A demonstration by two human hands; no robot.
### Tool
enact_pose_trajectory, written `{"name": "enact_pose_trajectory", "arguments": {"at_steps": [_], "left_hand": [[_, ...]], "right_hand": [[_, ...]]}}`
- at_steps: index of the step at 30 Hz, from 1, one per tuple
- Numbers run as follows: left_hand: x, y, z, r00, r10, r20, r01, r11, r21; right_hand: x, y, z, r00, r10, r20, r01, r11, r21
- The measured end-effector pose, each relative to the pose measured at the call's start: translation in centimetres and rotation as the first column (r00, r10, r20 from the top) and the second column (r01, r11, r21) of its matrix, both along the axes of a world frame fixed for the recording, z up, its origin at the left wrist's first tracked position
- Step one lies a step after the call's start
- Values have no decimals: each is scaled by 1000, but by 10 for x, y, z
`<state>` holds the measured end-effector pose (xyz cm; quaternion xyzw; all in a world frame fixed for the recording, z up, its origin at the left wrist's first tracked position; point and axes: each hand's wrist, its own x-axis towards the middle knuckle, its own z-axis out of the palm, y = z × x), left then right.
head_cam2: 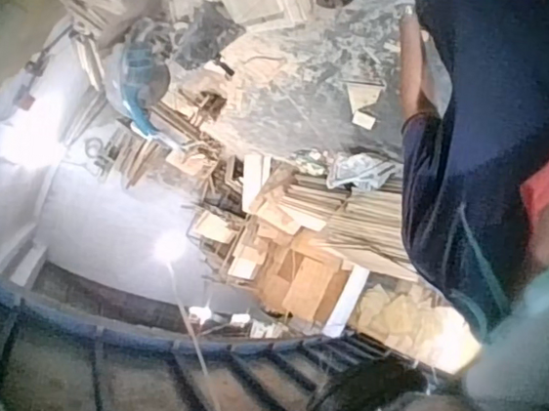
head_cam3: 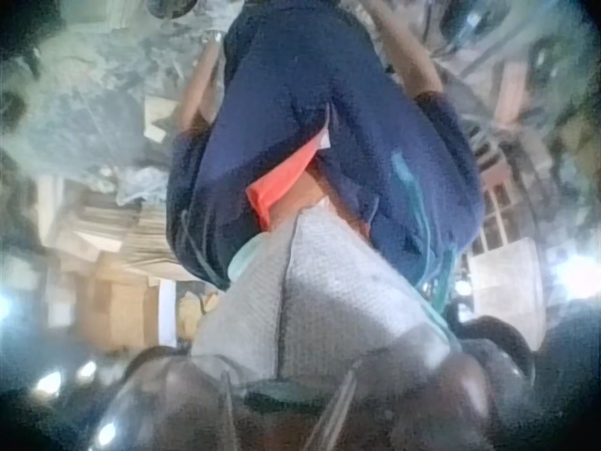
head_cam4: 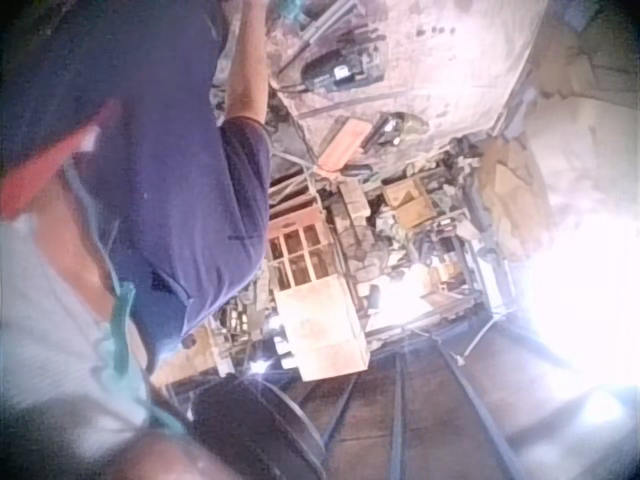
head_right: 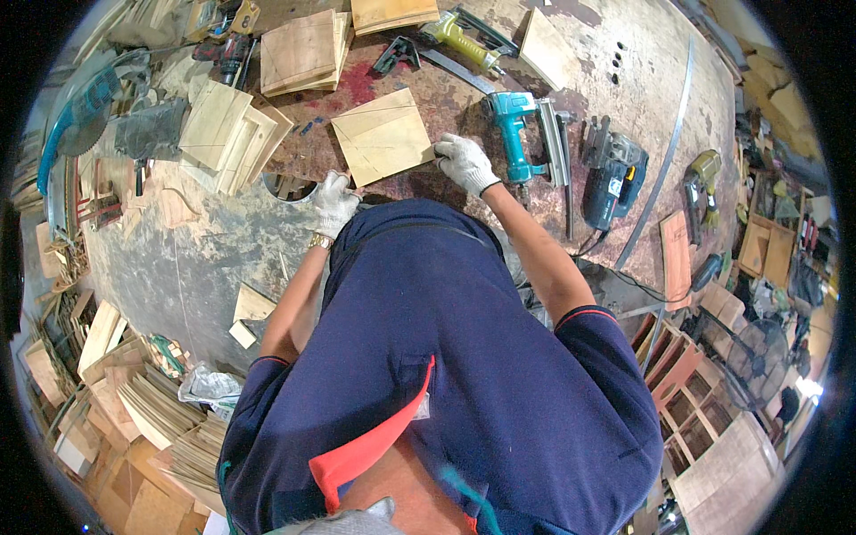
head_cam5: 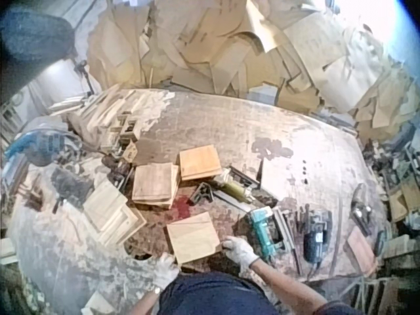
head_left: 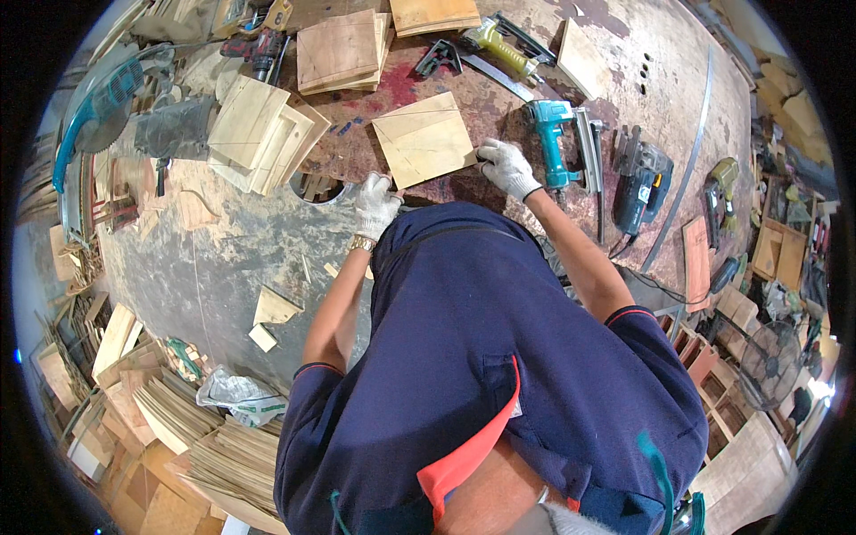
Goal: The person assembles small wooden boxes by aligning panels and securing them with a nail gun and hammer. They repeatedly pick up panels, position them, drive nails, and tap joints to ensure alignment, stacking completed units on the workbench.
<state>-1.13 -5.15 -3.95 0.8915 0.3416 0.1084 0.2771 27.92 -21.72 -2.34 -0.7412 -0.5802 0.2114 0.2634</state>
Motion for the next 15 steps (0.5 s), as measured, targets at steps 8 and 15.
{"name": "enact_pose_trajectory", "arguments": {"at_steps": [8, 15], "left_hand": [[27, 18, 22, 979, 198, -49, -204, 955, -215], [41, 16, -7, 882, 471, 19, -449, 853, -267]], "right_hand": [[5, 41, 21, 967, -242, -82, 241, 970, -28], [-17, 61, -14, 860, -510, -34, 511, 858, 46]]}}
